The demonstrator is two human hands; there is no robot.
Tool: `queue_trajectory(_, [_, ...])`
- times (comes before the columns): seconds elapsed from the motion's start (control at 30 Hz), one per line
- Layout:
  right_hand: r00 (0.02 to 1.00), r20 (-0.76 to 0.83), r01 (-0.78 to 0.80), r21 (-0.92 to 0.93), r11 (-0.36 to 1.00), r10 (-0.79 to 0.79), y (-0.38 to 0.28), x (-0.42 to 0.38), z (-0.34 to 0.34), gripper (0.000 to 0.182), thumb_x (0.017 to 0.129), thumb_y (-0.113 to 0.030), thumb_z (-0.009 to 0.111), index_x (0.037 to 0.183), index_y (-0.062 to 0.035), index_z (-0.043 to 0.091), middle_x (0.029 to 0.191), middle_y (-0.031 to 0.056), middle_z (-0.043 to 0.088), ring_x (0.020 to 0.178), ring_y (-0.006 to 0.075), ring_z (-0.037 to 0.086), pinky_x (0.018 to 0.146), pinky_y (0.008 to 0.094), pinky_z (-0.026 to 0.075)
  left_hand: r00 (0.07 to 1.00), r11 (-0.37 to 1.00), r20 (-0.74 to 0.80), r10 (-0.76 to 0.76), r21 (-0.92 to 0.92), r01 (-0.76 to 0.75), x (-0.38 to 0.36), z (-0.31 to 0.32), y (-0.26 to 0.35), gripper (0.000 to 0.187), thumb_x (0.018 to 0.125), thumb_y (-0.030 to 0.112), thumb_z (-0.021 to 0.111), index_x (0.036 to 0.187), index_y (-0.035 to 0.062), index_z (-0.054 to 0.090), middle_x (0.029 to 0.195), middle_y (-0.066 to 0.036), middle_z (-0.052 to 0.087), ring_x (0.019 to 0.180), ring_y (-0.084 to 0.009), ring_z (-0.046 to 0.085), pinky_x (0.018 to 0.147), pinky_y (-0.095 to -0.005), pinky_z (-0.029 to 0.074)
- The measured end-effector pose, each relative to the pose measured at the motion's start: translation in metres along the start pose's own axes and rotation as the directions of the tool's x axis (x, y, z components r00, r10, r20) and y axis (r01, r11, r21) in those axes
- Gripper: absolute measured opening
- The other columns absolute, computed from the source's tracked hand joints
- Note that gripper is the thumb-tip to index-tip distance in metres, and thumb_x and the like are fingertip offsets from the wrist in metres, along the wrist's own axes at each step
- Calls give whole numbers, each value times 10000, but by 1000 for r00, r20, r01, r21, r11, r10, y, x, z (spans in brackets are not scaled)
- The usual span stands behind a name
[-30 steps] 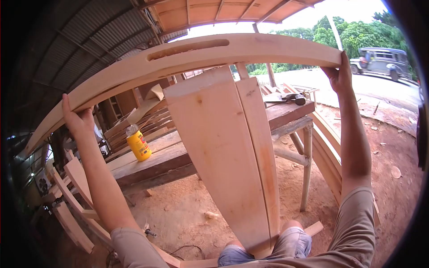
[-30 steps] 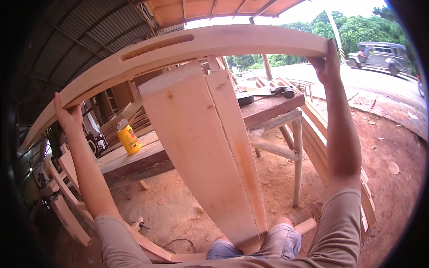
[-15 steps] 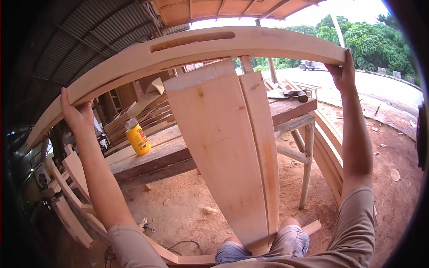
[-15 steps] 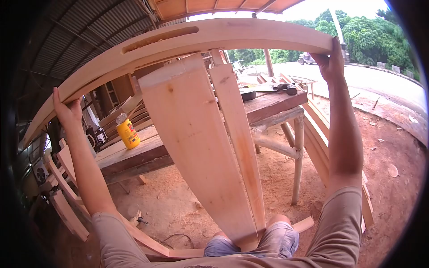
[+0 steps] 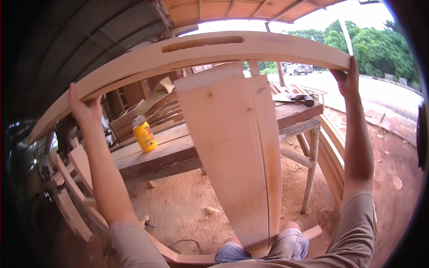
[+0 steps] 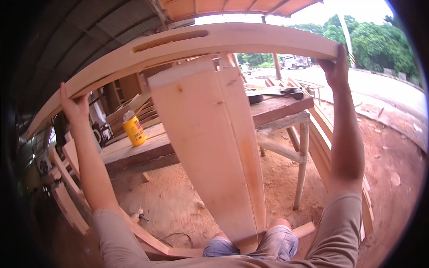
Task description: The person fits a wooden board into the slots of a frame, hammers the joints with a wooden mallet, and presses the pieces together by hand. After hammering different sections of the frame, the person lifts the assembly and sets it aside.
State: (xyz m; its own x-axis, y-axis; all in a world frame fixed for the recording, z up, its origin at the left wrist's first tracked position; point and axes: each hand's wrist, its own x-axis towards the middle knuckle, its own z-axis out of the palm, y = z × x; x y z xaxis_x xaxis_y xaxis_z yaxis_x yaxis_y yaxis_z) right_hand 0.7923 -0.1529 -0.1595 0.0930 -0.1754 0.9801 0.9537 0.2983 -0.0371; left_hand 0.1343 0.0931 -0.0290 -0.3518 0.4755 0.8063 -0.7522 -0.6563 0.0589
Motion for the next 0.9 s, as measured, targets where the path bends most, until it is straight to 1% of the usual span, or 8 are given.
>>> queue_trajectory(0.03, [975, 47, -215, 461, 861, 218, -8, 9, 6, 462, 994, -390, 448, 1185, 30, 453, 1090, 190, 553, 1050, 298, 606, 898, 342, 545, 1000, 1000, -2, -23, -20, 23, 1, -1, 0, 355, 865, 339, 674, 1108, 106, 562, 1094, -76, 593, 1062, -248, 553, 890, -473, 448])
queue_trajectory(0.07, [825, 133, -381, 848, 367, 550, -17, 10, 3, 463, 987, -397, 461, 1204, 11, 443, 1113, 196, 543, 1057, 314, 601, 889, 362, 557, 999, 998, 8, -49, -44, 49, 4, 0, -2, 329, 871, 345, 666, 1081, 108, 578, 1079, -69, 611, 1040, -246, 573, 885, -474, 450])
queue_trajectory(0.17, [793, 104, -384, 850, 361, 600, -19, 5, 5, 478, 986, -403, 465, 1224, 11, 428, 1125, 199, 535, 1071, 335, 595, 879, 383, 568, 998, 998, 31, -51, -44, 52, 11, -5, -3, 305, 871, 335, 669, 1058, 112, 581, 1065, -65, 613, 1037, -235, 574, 888, -471, 447])
queue_trajectory(0.27, [784, 20, -349, 841, 414, 621, -29, 6, 11, 509, 984, -413, 463, 1239, 24, 411, 1131, 206, 529, 1066, 352, 597, 873, 401, 576, 999, 998, 28, -42, -46, 44, 12, -3, -5, 312, 869, 332, 673, 1063, 108, 575, 1070, -69, 609, 1045, -238, 572, 895, -475, 448])
queue_trajectory(0.37, [780, 28, -355, 842, 405, 625, -29, 4, 7, 511, 983, -410, 469, 1232, 32, 415, 1129, 207, 531, 1052, 352, 605, 873, 396, 576, 999, 999, 26, -34, -40, 35, 4, 1, -3, 329, 859, 322, 686, 1070, 101, 564, 1072, -72, 595, 1047, -234, 564, 878, -471, 456])
queue_trajectory(0.47, [775, 94, -392, 848, 358, 625, -22, 4, 3, 509, 980, -412, 477, 1224, 31, 426, 1126, 217, 534, 1042, 352, 610, 881, 397, 572, 999, 1000, 45, -19, -17, 20, 2, 4, -3, 341, 853, 316, 692, 1074, 93, 558, 1075, -72, 585, 1048, -228, 559, 862, -465, 463])
queue_trajectory(0.77, [804, 82, -377, 837, 397, 589, -16, 1, 0, 560, 974, -418, 483, 1200, 93, 438, 1129, 241, 537, 1053, 349, 606, 904, 389, 559, 998, 1000, 55, 18, 21, -19, 15, 5, 11, 348, 869, 308, 668, 1095, 68, 554, 1090, -99, 583, 1070, -252, 551, 890, -499, 447])
queue_trajectory(0.9, [827, 86, -381, 812, 441, 556, -9, 5, -4, 546, 993, -408, 438, 1201, 96, 432, 1132, 245, 532, 1077, 340, 595, 922, 392, 550, 1000, 1000, 21, 16, 11, -16, -2, 14, 13, 361, 875, 306, 658, 1116, 60, 549, 1120, -115, 579, 1099, -278, 540, 920, -537, 423])
